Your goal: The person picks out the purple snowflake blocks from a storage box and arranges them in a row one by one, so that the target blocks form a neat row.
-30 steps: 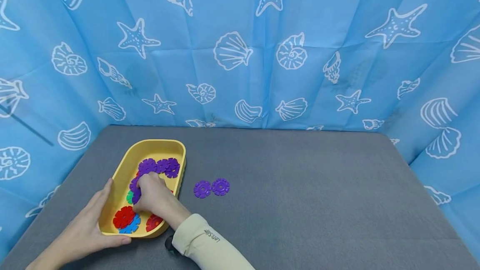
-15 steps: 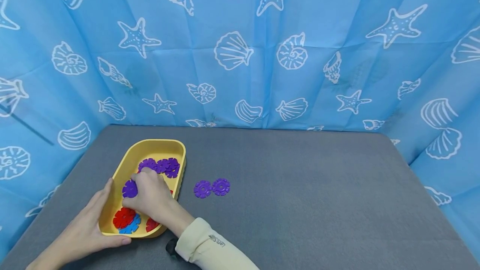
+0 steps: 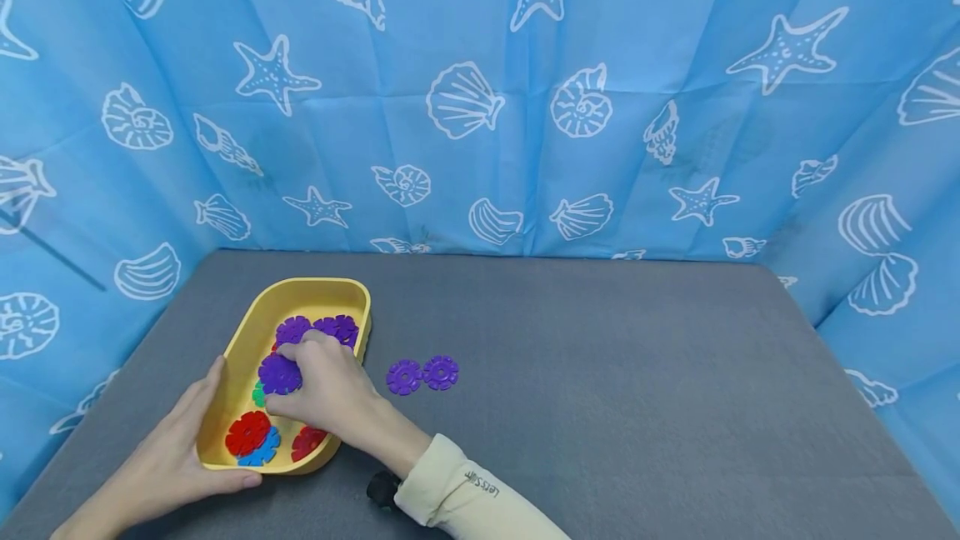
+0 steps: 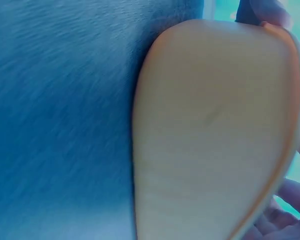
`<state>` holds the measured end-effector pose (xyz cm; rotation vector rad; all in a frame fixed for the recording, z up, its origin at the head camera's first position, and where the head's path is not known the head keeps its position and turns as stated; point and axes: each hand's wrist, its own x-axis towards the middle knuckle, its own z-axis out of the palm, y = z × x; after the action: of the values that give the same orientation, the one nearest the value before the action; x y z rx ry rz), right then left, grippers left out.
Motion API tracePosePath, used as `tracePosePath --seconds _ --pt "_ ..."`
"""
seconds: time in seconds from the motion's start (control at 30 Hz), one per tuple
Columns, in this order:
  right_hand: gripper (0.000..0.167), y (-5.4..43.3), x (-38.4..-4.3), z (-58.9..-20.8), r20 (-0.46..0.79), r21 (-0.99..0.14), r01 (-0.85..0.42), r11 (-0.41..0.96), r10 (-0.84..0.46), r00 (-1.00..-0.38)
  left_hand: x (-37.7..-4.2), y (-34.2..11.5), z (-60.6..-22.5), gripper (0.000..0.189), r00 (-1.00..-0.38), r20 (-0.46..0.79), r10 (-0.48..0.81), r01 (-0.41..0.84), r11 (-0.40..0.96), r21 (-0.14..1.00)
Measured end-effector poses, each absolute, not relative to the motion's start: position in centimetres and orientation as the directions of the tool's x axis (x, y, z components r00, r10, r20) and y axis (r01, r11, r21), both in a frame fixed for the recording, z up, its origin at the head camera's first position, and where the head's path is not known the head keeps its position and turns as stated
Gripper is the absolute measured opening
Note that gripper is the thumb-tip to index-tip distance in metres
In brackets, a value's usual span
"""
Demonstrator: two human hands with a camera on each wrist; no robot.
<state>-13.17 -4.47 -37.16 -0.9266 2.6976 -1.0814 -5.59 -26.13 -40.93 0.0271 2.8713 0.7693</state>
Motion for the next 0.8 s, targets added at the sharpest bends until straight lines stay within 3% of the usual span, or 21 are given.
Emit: tracePosePath --seconds 0.8 --pt "0.049 5.4 -11.8 -36.2 0.142 -0.695 -0.473 0.542 -0.542 -0.829 -5.7 -26.1 -40.9 0.15 -0.983 -0.179 0.049 -0.042 0.881 0.47"
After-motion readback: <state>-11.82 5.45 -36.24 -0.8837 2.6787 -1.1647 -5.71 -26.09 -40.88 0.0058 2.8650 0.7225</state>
